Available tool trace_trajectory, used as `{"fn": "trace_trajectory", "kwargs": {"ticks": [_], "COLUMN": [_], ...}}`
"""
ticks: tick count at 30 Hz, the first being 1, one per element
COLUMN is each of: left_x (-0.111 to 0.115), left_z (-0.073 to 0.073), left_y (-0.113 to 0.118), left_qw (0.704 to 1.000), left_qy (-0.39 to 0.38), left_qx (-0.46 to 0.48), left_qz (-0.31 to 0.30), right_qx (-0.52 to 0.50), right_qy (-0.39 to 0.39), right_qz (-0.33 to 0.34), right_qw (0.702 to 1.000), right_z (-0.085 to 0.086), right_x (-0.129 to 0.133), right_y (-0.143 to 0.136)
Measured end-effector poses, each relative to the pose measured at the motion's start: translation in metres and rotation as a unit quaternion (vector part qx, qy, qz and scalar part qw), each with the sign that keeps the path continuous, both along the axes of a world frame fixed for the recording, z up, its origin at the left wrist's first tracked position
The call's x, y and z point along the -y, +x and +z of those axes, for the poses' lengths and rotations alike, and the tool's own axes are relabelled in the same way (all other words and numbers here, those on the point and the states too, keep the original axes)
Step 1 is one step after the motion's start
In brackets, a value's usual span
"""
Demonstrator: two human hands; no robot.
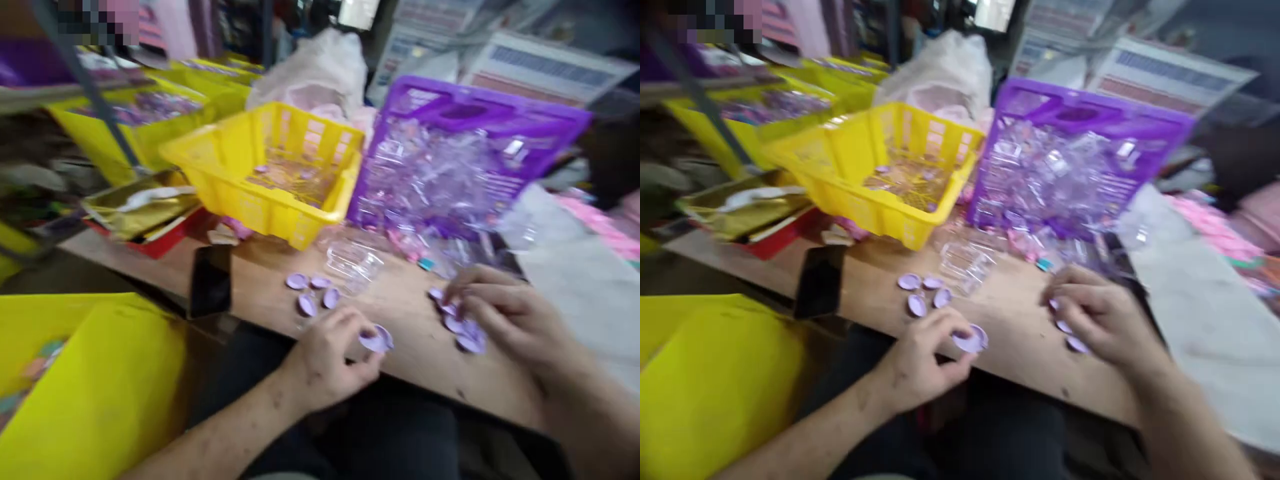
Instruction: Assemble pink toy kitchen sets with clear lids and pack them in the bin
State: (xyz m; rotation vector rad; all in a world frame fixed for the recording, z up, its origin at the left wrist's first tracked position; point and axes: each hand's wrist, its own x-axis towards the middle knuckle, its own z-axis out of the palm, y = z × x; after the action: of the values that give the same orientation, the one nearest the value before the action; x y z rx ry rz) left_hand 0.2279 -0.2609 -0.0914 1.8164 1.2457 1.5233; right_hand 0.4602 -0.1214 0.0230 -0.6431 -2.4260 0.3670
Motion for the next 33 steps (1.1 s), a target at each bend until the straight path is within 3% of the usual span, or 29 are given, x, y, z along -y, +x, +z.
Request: {"fn": "trace_trajectory", "kwargs": {"ticks": [2, 5, 10, 12, 14, 16, 18, 21, 27, 33], "left_x": [0.006, 0.016, 0.031, 0.03, 0.023, 0.013, 0.003, -0.007, -0.005, 0.012], "left_z": [0.006, 0.014, 0.023, 0.017, 0.003, -0.016, -0.033, -0.046, -0.043, -0.034], "left_y": [-0.009, -0.012, -0.009, -0.005, 0.001, 0.009, 0.016, 0.019, 0.008, -0.016], "left_qw": [1.0, 0.999, 0.996, 0.997, 0.999, 0.999, 0.996, 0.995, 0.997, 0.998], "left_qy": [0.006, 0.023, 0.045, 0.039, 0.008, -0.04, -0.076, -0.078, -0.043, -0.049], "left_qx": [0.005, -0.018, -0.045, -0.044, -0.033, -0.018, -0.016, -0.041, -0.036, 0.018], "left_qz": [-0.021, -0.045, -0.06, -0.054, -0.022, 0.027, 0.051, 0.05, 0.051, 0.019], "right_qx": [0.002, -0.096, -0.213, -0.242, -0.295, -0.342, -0.355, -0.343, -0.374, -0.284], "right_qy": [-0.074, -0.179, -0.298, -0.357, -0.401, -0.41, -0.406, -0.416, -0.379, -0.37], "right_qz": [0.037, 0.032, -0.001, -0.027, -0.101, -0.186, -0.231, -0.238, -0.268, -0.209], "right_qw": [0.997, 0.979, 0.931, 0.902, 0.861, 0.825, 0.81, 0.808, 0.803, 0.859], "right_z": [-0.012, -0.037, -0.061, -0.074, -0.096, -0.123, -0.145, -0.155, -0.143, -0.152], "right_x": [0.043, 0.095, 0.132, 0.133, 0.132, 0.13, 0.129, 0.127, 0.139, 0.185], "right_y": [0.008, -0.008, -0.02, -0.02, -0.023, -0.028, -0.032, -0.033, -0.019, -0.007]}}
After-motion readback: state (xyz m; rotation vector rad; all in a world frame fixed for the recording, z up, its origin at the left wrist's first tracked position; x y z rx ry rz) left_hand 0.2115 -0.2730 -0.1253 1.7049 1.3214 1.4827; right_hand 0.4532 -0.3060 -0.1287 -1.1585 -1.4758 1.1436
